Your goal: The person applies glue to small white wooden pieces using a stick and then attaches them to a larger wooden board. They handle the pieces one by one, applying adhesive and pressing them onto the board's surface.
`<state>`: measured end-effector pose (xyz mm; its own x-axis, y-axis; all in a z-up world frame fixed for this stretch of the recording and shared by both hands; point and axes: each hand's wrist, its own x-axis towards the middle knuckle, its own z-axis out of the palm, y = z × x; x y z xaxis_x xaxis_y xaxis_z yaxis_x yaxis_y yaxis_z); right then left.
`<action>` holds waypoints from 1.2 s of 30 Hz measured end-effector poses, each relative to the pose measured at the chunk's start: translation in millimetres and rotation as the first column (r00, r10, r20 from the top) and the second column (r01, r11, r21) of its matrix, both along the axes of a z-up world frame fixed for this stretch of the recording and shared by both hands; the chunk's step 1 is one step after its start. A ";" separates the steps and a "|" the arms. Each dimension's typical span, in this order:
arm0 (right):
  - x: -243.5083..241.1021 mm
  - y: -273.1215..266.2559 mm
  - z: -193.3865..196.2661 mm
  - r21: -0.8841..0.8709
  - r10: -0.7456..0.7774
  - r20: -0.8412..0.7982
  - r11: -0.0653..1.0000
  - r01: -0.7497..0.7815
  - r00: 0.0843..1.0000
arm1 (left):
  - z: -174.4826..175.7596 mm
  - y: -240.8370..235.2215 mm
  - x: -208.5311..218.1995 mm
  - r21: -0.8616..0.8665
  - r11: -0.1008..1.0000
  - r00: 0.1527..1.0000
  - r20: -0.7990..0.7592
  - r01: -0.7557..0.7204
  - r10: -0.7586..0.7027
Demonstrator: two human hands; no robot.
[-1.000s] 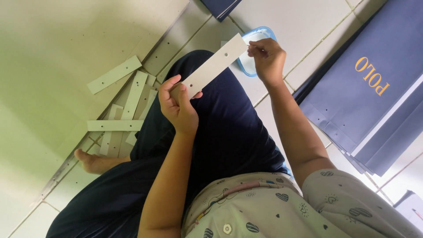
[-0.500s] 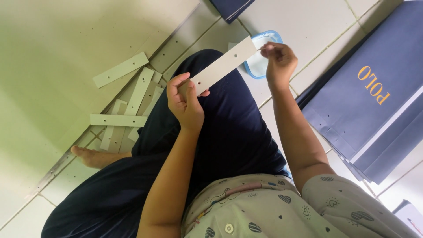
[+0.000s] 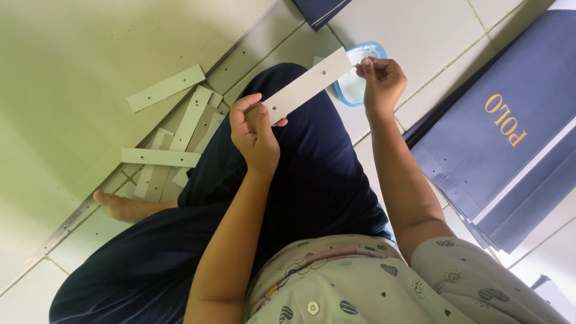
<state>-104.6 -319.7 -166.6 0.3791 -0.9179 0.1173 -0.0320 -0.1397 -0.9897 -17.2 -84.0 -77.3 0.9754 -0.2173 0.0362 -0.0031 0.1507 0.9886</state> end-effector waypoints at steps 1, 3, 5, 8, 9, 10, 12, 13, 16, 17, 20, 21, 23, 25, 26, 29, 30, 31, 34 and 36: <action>-0.2 -2.2 0.4 -0.003 0.002 0.002 1.000 -0.002 1.000 | 1.3 0.6 0.8 -0.003 1.000 1.000 0.002 -0.002 0.002; -1.2 -6.1 1.5 0.146 -0.124 0.118 0.984 0.106 0.985 | 3.5 2.6 1.0 0.002 1.000 1.000 -0.009 0.026 -0.026; -8.1 -25.8 -14.9 0.259 -0.199 0.203 0.955 0.143 0.959 | -0.1 5.1 0.5 -0.012 0.999 0.999 0.011 0.040 -0.039; -11.4 -28.6 9.3 0.414 -0.279 0.329 0.901 0.128 0.902 | 0.2 12.5 0.0 0.001 0.998 0.998 0.024 0.064 -0.064; -12.8 -26.1 26.1 0.451 -0.277 0.380 0.888 0.085 0.883 | 1.2 14.2 -0.5 0.026 0.997 0.997 0.014 0.073 -0.073; -11.8 -25.7 37.3 0.448 -0.270 0.383 0.891 0.078 0.883 | -1.0 15.1 -1.1 0.022 0.997 0.998 0.017 0.067 -0.068; -9.5 -22.5 58.1 0.452 -0.291 0.455 0.890 0.063 0.842 | -6.3 19.2 -2.7 0.031 0.998 0.998 0.029 0.055 -0.056; -7.0 -16.2 70.4 0.452 -0.283 0.452 0.890 0.056 0.846 | -6.1 19.9 -3.7 0.032 0.998 0.999 0.026 0.046 -0.047; 1.4 11.5 106.1 0.235 -0.053 0.470 0.970 -0.067 0.881 | -5.6 24.5 -8.8 0.042 0.998 0.997 -0.071 0.038 -0.035; 5.7 24.7 118.0 0.077 0.086 0.449 0.988 -0.134 0.889 | -5.3 25.5 -10.5 0.012 0.999 0.992 -0.117 0.043 -0.042; 14.3 66.0 151.2 -0.260 0.346 0.310 0.927 -0.271 0.885 | -10.4 28.7 -17.5 -0.033 0.999 0.986 -0.161 0.039 -0.044; 17.0 79.3 161.9 -0.428 0.449 0.195 0.839 -0.336 0.872 | -13.4 28.9 -19.6 -0.054 0.998 0.987 -0.153 0.038 -0.045; 22.0 95.0 158.6 -0.515 0.500 0.182 0.782 -0.351 0.847 | -35.3 26.9 -22.8 -0.115 0.993 0.999 -0.037 0.004 -0.009; 21.2 105.2 149.9 -0.597 0.546 0.164 0.718 -0.359 0.821 | -48.1 26.7 -27.3 -0.180 0.983 0.997 0.077 -0.017 0.031; 20.9 106.0 143.3 -0.613 0.583 0.121 0.681 -0.401 0.804 | -49.2 26.6 -28.2 -0.191 0.981 0.997 0.067 -0.017 0.030; 23.1 106.4 132.9 -0.678 0.603 0.016 0.593 -0.435 0.797 | -48.1 27.0 -28.1 -0.202 0.979 0.998 0.055 -0.013 0.025; 24.4 105.6 130.4 -0.726 0.584 -0.042 0.539 -0.427 0.810 | -47.7 26.6 -27.4 -0.202 0.979 0.998 0.056 -0.009 0.020; 24.4 103.2 132.0 -0.727 0.584 -0.043 0.538 -0.426 0.811 | -50.3 26.3 -27.3 -0.204 0.979 0.998 0.056 -0.008 0.020; 23.6 95.6 137.0 -0.823 0.497 -0.127 0.430 -0.371 0.858 | -57.9 26.8 -27.2 -0.229 0.974 0.999 0.046 0.002 0.009; 22.2 89.0 139.8 -0.873 0.447 -0.188 0.333 -0.358 0.875 | -63.7 27.9 -26.7 -0.256 0.966 0.999 0.038 0.022 -0.013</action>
<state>-82.4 -230.7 -26.8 0.6212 -0.0386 0.7827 0.3463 -0.8824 -0.3184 -43.8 -56.1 -141.0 0.9686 -0.2133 0.1278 -0.0329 0.3996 0.9161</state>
